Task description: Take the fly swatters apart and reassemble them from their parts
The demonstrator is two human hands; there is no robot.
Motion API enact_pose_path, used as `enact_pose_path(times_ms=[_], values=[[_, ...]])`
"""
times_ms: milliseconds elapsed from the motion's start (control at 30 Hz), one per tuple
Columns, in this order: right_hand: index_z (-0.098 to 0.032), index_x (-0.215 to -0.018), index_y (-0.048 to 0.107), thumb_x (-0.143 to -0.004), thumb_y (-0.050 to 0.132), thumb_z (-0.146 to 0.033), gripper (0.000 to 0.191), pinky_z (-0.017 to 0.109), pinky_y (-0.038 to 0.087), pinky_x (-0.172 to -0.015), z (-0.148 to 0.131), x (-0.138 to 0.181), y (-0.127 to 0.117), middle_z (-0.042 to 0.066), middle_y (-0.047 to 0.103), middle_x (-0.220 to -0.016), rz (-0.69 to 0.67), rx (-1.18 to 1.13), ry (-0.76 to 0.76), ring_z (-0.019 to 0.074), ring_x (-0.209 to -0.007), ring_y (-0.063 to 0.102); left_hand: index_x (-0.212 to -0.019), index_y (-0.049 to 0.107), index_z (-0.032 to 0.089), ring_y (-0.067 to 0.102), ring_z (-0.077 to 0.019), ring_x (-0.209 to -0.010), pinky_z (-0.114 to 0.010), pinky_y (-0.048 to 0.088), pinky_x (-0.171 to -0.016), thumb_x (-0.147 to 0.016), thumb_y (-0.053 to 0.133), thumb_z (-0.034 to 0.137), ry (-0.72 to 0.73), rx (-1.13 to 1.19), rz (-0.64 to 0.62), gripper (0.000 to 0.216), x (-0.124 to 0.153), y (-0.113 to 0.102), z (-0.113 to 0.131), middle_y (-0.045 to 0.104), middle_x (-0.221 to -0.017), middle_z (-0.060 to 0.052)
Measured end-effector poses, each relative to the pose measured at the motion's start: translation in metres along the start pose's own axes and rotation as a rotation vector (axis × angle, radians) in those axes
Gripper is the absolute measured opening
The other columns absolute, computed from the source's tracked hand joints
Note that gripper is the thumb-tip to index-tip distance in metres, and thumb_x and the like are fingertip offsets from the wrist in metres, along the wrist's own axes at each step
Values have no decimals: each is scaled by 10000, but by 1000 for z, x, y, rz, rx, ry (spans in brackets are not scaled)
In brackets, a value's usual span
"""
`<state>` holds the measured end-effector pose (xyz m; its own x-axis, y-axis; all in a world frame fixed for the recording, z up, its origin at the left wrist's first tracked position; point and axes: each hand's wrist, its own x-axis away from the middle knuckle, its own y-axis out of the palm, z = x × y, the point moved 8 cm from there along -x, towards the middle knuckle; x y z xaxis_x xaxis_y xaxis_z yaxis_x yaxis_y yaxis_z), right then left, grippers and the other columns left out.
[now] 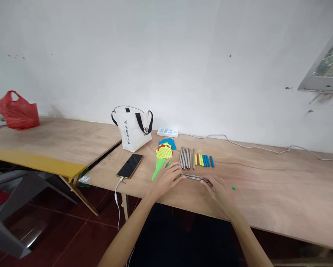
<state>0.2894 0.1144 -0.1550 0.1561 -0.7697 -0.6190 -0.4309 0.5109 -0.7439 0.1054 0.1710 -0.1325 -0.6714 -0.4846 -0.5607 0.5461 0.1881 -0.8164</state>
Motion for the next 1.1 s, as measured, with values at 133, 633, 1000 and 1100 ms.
enact_pose_path(times_ms=[133,633,1000,1100], values=[[-251,-1019,718,-1060,444,-436,333,325,477,-762,-21,-3,-7,49,744,-923,63,113,-59,212,-836,685,-866,626,210,617,-181,-1108,-418,326,-1142,-1008,538,488,34,-35,66,324,-2,-10,7,718,-1005,-18],[-234,-902,764,-1034,450,-509,438,352,418,-814,111,18,-52,60,759,-907,103,183,-2,217,-846,658,-857,661,215,581,-199,-1119,-396,321,-1066,-1023,551,401,-23,-132,80,273,15,-45,-48,704,-972,-11],[-242,-775,699,-909,402,-811,656,441,362,-934,122,24,-78,42,710,-789,162,232,226,237,-813,647,-824,641,205,589,-185,-1007,-372,361,-998,-1006,561,467,-88,-96,81,328,11,-52,-34,692,-950,-10],[-242,-736,679,-920,395,-794,647,386,397,-790,127,24,-76,26,654,-696,97,219,257,206,-687,597,-747,636,207,590,-188,-938,-378,367,-979,-974,602,510,-96,-112,117,380,13,-51,-34,694,-832,1]])
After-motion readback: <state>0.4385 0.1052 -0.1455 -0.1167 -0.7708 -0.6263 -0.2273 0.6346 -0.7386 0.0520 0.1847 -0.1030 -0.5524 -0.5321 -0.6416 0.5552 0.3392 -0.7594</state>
